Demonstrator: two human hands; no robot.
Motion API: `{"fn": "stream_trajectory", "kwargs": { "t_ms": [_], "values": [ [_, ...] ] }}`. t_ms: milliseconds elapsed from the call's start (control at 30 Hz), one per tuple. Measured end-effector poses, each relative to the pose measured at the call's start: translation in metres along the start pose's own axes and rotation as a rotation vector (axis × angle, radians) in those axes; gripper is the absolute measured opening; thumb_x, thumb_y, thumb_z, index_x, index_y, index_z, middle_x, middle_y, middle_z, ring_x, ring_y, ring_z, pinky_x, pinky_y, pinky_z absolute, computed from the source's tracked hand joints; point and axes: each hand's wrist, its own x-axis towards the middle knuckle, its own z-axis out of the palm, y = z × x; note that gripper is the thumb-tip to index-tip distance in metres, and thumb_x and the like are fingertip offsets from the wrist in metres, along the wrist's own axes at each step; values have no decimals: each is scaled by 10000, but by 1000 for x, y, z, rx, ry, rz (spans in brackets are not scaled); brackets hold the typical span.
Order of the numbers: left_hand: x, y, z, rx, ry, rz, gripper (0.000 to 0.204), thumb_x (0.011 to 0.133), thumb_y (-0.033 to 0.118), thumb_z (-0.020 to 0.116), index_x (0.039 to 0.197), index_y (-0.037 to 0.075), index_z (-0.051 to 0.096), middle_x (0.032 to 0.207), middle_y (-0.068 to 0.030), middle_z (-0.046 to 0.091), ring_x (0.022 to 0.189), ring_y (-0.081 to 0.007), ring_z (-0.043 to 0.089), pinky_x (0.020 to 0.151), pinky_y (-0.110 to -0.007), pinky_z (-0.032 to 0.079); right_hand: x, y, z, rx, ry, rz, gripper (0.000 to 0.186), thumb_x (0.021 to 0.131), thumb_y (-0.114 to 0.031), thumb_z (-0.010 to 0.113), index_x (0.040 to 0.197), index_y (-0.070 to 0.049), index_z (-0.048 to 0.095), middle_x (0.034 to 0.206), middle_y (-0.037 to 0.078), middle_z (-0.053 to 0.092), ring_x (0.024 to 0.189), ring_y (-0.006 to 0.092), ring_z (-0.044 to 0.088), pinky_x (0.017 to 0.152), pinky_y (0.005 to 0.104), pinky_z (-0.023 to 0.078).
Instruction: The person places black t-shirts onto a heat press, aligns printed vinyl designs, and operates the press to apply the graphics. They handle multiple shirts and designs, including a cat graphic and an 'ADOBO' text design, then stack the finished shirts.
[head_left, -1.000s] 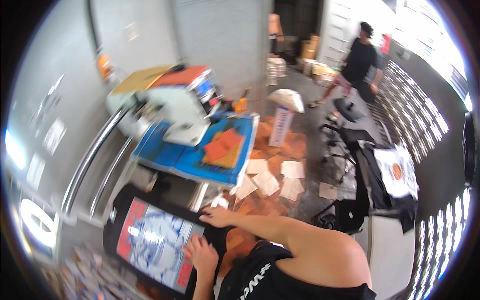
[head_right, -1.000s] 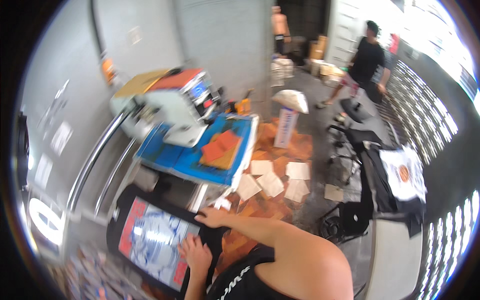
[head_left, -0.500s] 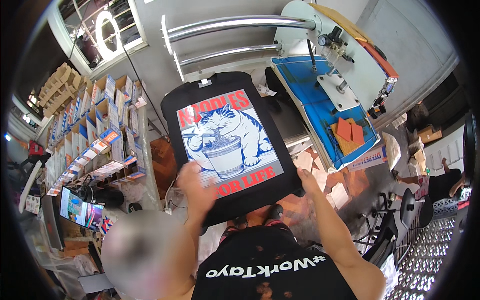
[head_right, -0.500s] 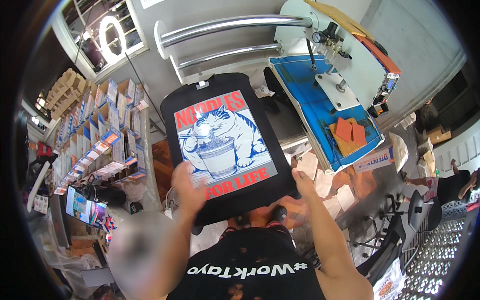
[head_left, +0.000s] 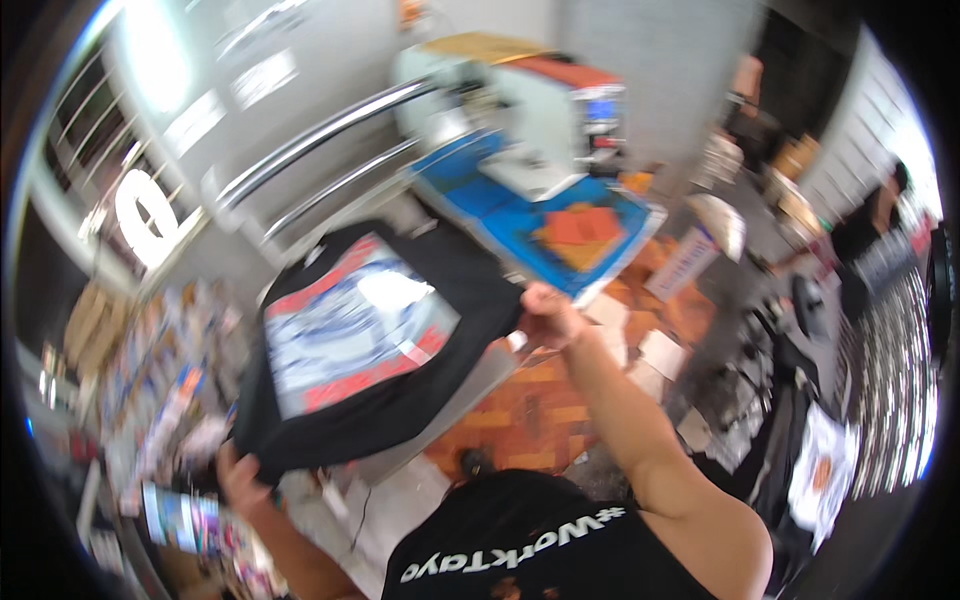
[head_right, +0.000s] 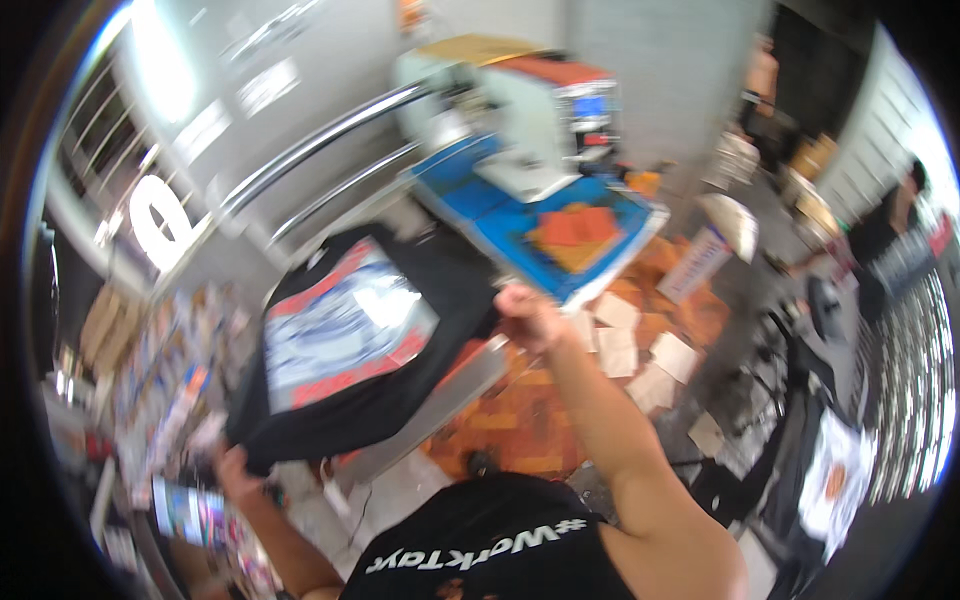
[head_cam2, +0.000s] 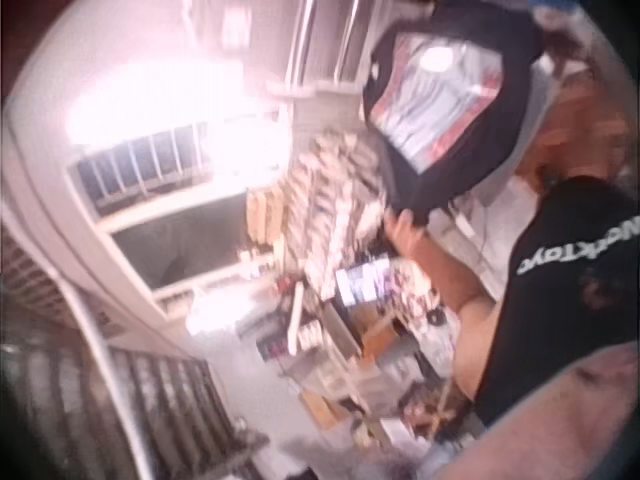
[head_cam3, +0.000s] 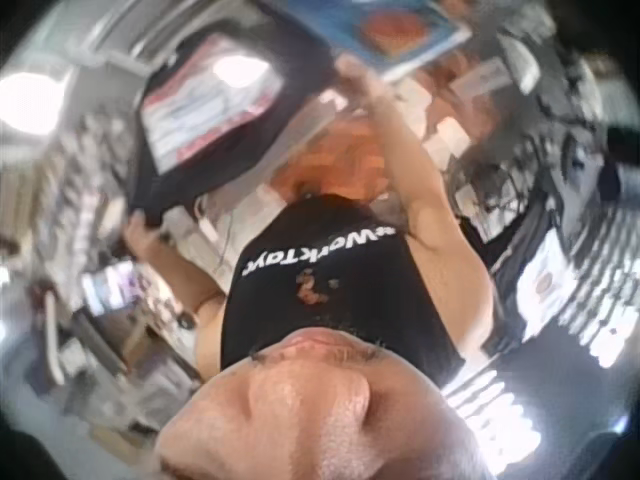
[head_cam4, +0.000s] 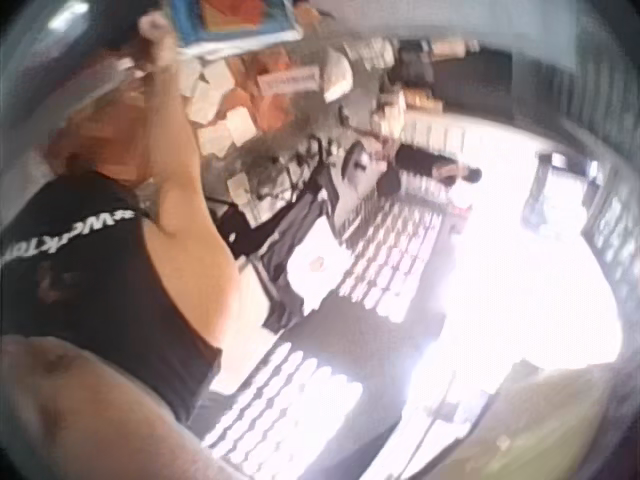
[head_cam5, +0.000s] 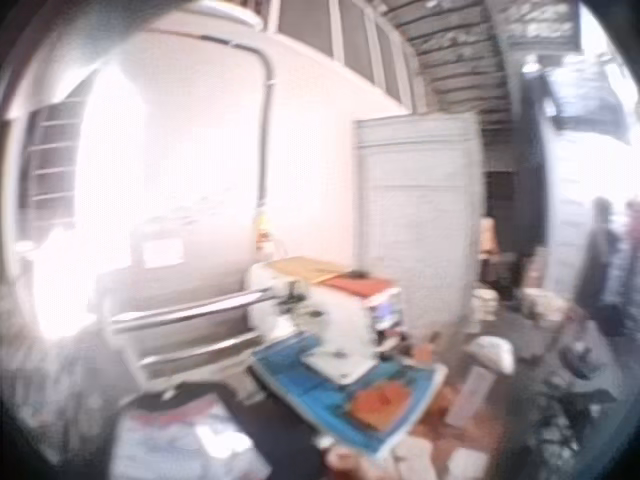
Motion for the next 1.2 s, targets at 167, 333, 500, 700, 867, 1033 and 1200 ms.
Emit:
{"fn": "stream_trajectory", "kwargs": {
  "t_ms": [167,333,500,700,867,1033,1200],
  "values": [
    [47,97,120,-39,10,334,733,807,399,632,1305,-135,559,1306,-214,635,1147,-351,628,1017,-474,484,-150,-48,5,96,-365,-169,119,902,-167,775,890,-72,705,984,50,755,943,211,717,845,370,552],
    [66,105,318,-193,-275,396,895,861,603,581,1313,-168,539,1348,-238,610,1218,-374,564,1085,-487,403,-398,-95,-20,48,347,-711,160,911,-171,764,868,-96,629,1017,85,730,1000,234,693,915,415,531],
    [37,6,524,-538,-636,-97,937,920,692,565,1339,-145,531,1391,-257,581,1267,-391,545,1123,-513,381,-685,-106,63,-565,876,-1520,396,1014,-354,516,1272,-76,628,1347,173,605,1268,348,576,1058,539,428],
    [-307,-42,787,-476,-1700,-771,659,987,492,633,1379,-35,575,1350,-171,649,1225,-279,649,1097,-448,492,-922,42,220,-487,1159,-1983,384,1041,-292,538,1275,-6,642,1336,176,663,1282,301,613,1128,504,432],
    [-526,-112,858,-161,-2047,-977,381,1067,335,565,1170,-21,655,1127,-138,727,983,-250,727,881,-384,604,-952,169,226,-130,2220,-1768,169,998,-168,676,1077,-19,684,1057,90,739,1011,198,698,938,358,539],
    [-630,-266,863,234,-2067,-892,338,1052,321,606,1164,9,671,1095,-101,728,970,-228,715,884,-389,587,-921,294,180,368,2334,-1491,124,980,-188,712,962,-68,691,928,27,733,783,142,697,708,296,573],
    [-658,-367,823,535,-2136,-159,296,1003,237,672,1138,-25,700,1084,-130,744,983,-237,705,921,-357,539,-860,424,126,777,2441,-881,169,979,-212,711,1013,-49,685,882,12,704,715,116,660,700,301,563]
  ]
}}
